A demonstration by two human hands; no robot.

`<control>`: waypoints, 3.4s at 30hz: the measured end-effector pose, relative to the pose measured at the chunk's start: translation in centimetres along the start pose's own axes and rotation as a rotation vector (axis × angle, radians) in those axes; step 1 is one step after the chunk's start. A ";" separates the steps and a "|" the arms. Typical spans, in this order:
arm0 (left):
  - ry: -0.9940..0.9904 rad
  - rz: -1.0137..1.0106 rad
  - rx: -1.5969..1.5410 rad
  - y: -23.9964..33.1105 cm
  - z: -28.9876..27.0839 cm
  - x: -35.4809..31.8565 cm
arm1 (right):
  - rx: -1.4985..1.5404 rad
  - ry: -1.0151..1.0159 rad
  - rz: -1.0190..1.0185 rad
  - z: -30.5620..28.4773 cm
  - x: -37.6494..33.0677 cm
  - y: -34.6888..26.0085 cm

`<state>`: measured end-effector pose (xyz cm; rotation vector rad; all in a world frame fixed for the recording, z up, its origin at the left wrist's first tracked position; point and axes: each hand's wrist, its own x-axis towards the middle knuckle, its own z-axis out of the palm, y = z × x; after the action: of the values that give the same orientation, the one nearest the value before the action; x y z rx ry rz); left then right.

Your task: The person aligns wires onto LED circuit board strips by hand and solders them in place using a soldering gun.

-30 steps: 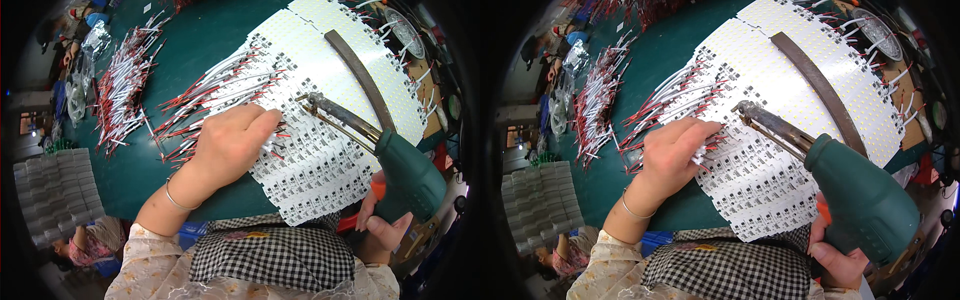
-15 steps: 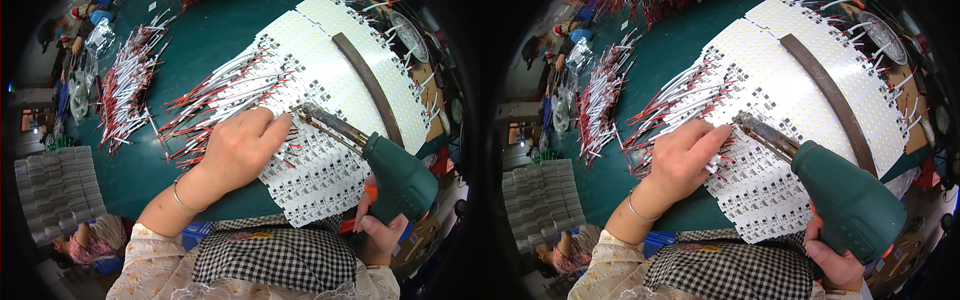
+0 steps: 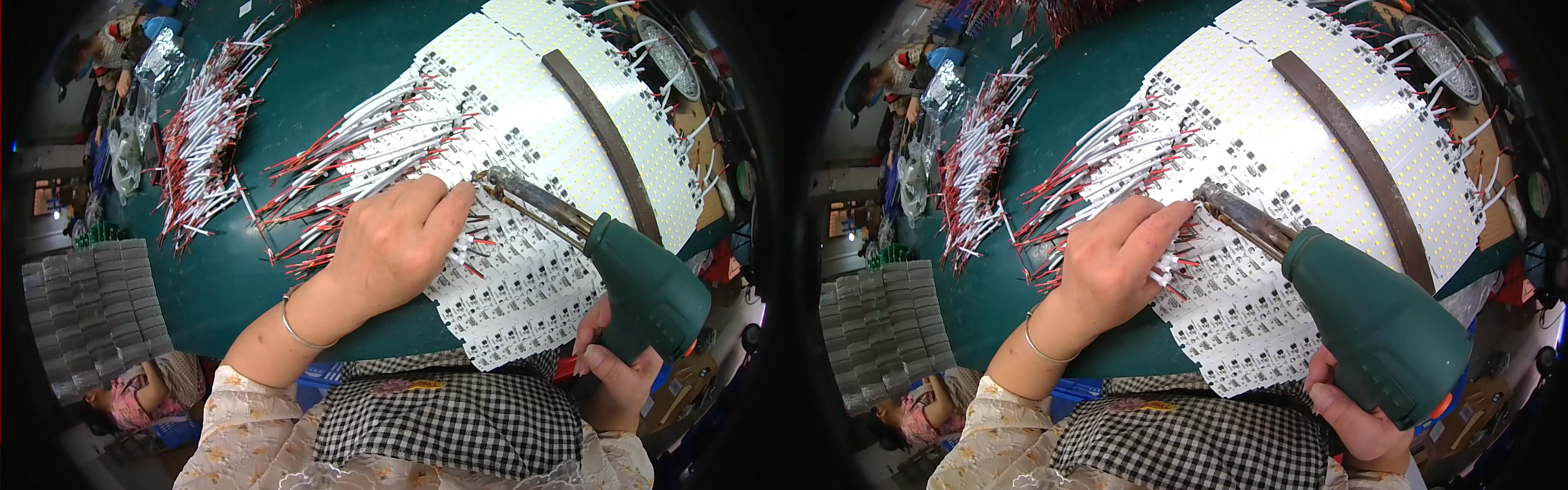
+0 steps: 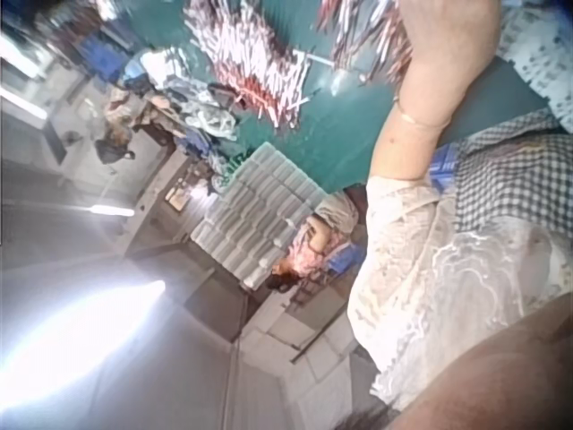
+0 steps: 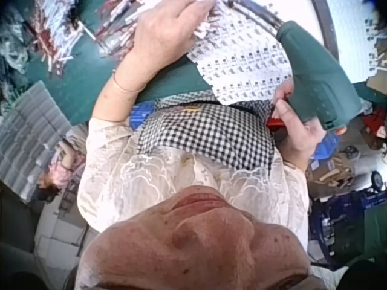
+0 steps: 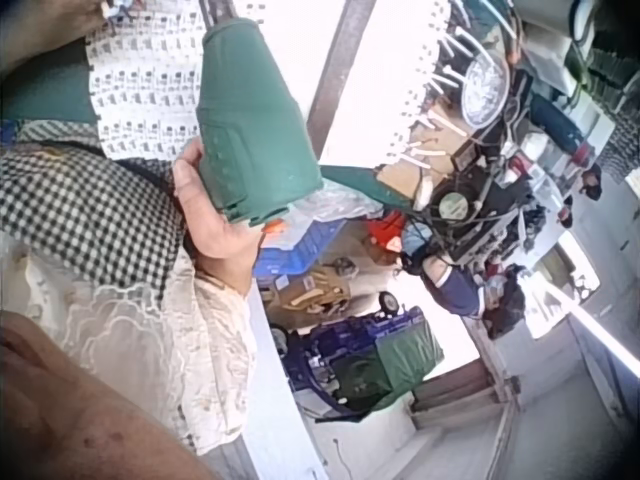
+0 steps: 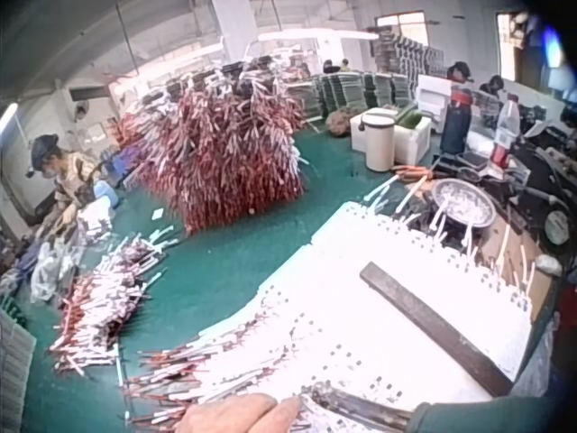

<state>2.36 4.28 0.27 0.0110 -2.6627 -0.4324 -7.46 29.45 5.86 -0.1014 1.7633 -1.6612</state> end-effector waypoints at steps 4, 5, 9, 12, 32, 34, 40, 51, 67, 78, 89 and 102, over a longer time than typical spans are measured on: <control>0.012 -0.008 0.006 0.2 0.1 0.0 | 0.009 0.005 -0.057 -0.3 0.1 0.3; 0.012 -0.009 0.006 0.2 0.2 0.1 | 0.008 0.004 -0.057 -0.3 0.2 0.2; 0.008 -0.011 0.015 0.1 0.1 -0.1 | 0.100 0.033 -0.207 -1.0 0.6 -0.1; -0.003 -0.020 0.022 0.3 -0.2 0.1 | 0.064 0.026 -0.234 -1.1 0.7 -0.1; 0.068 0.004 -0.188 -0.7 0.8 0.4 | 0.026 -0.019 -0.126 -2.1 -1.3 0.7; 0.094 0.016 -0.225 -0.8 0.8 0.4 | 0.024 0.015 -0.126 -2.2 -1.5 1.1; 0.109 0.071 -0.184 -1.0 1.0 0.3 | 0.029 -0.007 -0.069 -1.6 -1.7 0.8; 0.096 0.143 -0.045 -0.4 0.9 0.1 | -0.320 -0.067 -0.064 -3.4 -2.4 2.2; 0.087 0.040 -0.210 -0.1 0.2 0.7 | 0.077 -0.017 -0.241 -3.7 -1.4 -1.2; 0.041 -0.034 -0.112 -0.1 -0.4 1.7 | 0.042 -0.066 -0.302 -3.4 -0.5 -0.1; 0.100 -0.055 -0.077 -0.6 0.3 1.3 | 0.068 -0.029 -0.267 -2.9 -0.1 0.4; 0.158 0.041 -0.114 -1.1 1.1 1.1 | 0.045 -0.049 -0.235 -2.7 0.2 0.9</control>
<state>0.81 3.45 -0.52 -0.0427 -2.4753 -0.5465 -8.69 31.80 4.83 -0.3373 1.7291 -1.8465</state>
